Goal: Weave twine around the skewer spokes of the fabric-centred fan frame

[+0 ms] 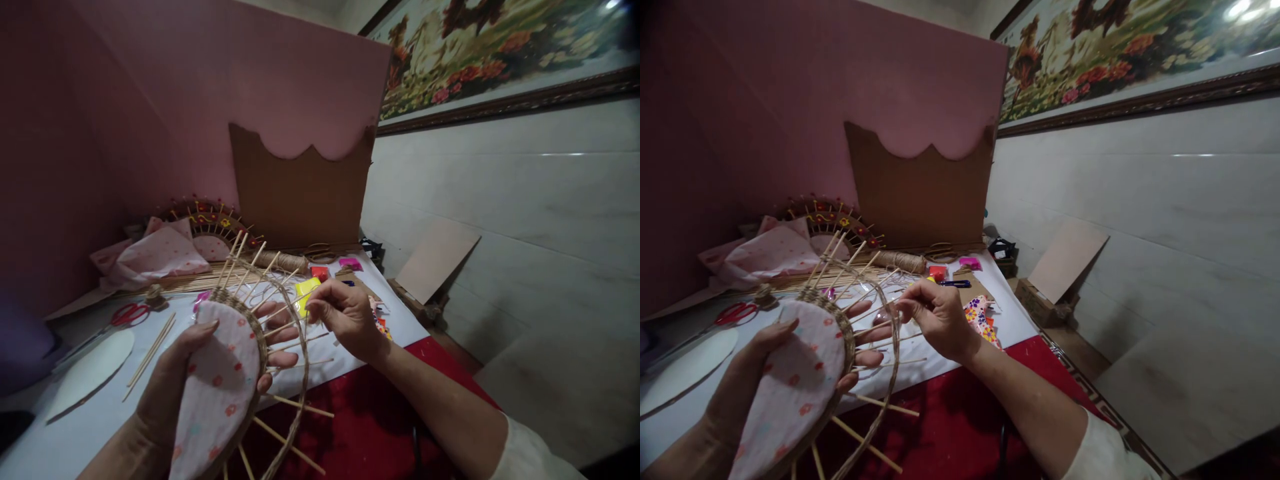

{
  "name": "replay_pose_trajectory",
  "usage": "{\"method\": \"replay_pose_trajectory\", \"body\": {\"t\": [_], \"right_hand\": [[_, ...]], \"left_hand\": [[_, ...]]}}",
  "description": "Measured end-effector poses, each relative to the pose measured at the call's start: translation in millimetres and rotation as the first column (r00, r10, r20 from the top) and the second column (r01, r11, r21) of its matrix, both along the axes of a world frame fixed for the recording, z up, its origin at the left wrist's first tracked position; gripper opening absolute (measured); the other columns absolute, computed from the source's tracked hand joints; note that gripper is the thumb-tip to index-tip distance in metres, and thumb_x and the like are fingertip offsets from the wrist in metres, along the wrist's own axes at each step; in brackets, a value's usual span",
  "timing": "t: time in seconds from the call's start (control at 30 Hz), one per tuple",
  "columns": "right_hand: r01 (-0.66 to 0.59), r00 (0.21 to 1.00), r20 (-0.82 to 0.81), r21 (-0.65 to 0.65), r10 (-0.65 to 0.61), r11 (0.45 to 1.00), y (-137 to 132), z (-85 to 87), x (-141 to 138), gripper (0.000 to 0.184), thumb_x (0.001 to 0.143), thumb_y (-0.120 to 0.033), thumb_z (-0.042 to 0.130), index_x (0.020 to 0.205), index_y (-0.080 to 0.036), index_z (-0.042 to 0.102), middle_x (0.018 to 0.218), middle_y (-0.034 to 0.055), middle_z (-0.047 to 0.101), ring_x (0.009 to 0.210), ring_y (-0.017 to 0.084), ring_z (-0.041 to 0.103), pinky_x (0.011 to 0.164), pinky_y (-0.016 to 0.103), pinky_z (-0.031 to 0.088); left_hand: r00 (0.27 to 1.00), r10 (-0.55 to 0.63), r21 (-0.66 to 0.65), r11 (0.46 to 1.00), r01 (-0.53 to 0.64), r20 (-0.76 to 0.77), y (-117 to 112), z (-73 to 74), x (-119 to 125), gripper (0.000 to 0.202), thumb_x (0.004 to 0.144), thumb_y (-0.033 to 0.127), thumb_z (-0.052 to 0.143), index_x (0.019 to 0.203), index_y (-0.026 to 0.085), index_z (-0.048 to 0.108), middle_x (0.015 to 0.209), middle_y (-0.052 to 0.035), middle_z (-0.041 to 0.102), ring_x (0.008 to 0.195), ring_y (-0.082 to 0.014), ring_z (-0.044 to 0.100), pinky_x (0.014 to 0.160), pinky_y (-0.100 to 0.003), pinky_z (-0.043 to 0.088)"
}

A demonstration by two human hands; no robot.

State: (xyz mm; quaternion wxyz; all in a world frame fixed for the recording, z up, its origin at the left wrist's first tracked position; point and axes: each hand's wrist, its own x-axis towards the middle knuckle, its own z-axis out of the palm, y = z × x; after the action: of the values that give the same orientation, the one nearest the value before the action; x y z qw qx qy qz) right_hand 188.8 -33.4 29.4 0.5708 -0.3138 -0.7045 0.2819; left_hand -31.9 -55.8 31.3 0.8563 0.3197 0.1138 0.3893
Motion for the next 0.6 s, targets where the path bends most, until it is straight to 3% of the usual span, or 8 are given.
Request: {"method": "replay_pose_trajectory", "body": {"t": [0.13, 0.3, 0.43, 0.6], "right_hand": [[0.072, 0.997, 0.027, 0.029, -0.073, 0.997, 6, 1.3, 3, 0.014, 0.076, -0.028, 0.064, 0.069, -0.017, 0.06, 0.062, -0.0004, 0.057, 0.056, 0.01, 0.048, 0.052, 0.023, 0.037], [0.127, 0.99, -0.064, -0.006, -0.127, 0.992, 14, 6.8, 9, 0.022, 0.067, -0.033, 0.072, 0.062, -0.017, 0.058, 0.058, -0.0016, 0.054, 0.053, 0.009, 0.044, 0.049, 0.023, 0.035], [0.1, 0.99, -0.095, -0.058, -0.105, 0.993, 20, 1.0, 8, 0.026, 0.066, -0.039, 0.071, 0.061, -0.017, 0.058, 0.058, -0.0015, 0.053, 0.053, 0.01, 0.044, 0.049, 0.023, 0.035], [0.019, 0.998, -0.057, -0.093, -0.024, 0.995, 21, -8.3, 2, 0.026, 0.071, -0.038, 0.067, 0.064, -0.016, 0.056, 0.059, -0.0019, 0.049, 0.055, 0.009, 0.041, 0.051, 0.023, 0.033]], "left_hand": [[0.999, -0.052, -0.019, 0.998, 0.052, 0.007, -2, 4.2, 1, 0.049, 0.079, 0.036, 0.043, 0.117, 0.009, 0.059, 0.112, -0.0197, 0.063, 0.099, -0.0383, 0.059, 0.078, -0.046, 0.05], [0.999, -0.051, -0.029, 0.998, 0.051, 0.003, 1, 3.8, -5, 0.05, 0.077, 0.038, 0.046, 0.118, 0.013, 0.059, 0.112, -0.0191, 0.063, 0.099, -0.0393, 0.059, 0.077, -0.046, 0.05], [0.998, -0.048, -0.027, 0.999, 0.047, -0.032, 3, 1.6, -10, 0.048, 0.074, 0.038, 0.049, 0.118, 0.019, 0.059, 0.115, -0.0162, 0.062, 0.101, -0.0396, 0.057, 0.076, -0.047, 0.049], [0.998, -0.064, -0.011, 0.998, 0.064, -0.009, -2, 5.2, -2, 0.048, 0.074, 0.039, 0.049, 0.11, 0.013, 0.063, 0.102, -0.0209, 0.066, 0.08, -0.0344, 0.064, 0.066, -0.04, 0.049]]}}
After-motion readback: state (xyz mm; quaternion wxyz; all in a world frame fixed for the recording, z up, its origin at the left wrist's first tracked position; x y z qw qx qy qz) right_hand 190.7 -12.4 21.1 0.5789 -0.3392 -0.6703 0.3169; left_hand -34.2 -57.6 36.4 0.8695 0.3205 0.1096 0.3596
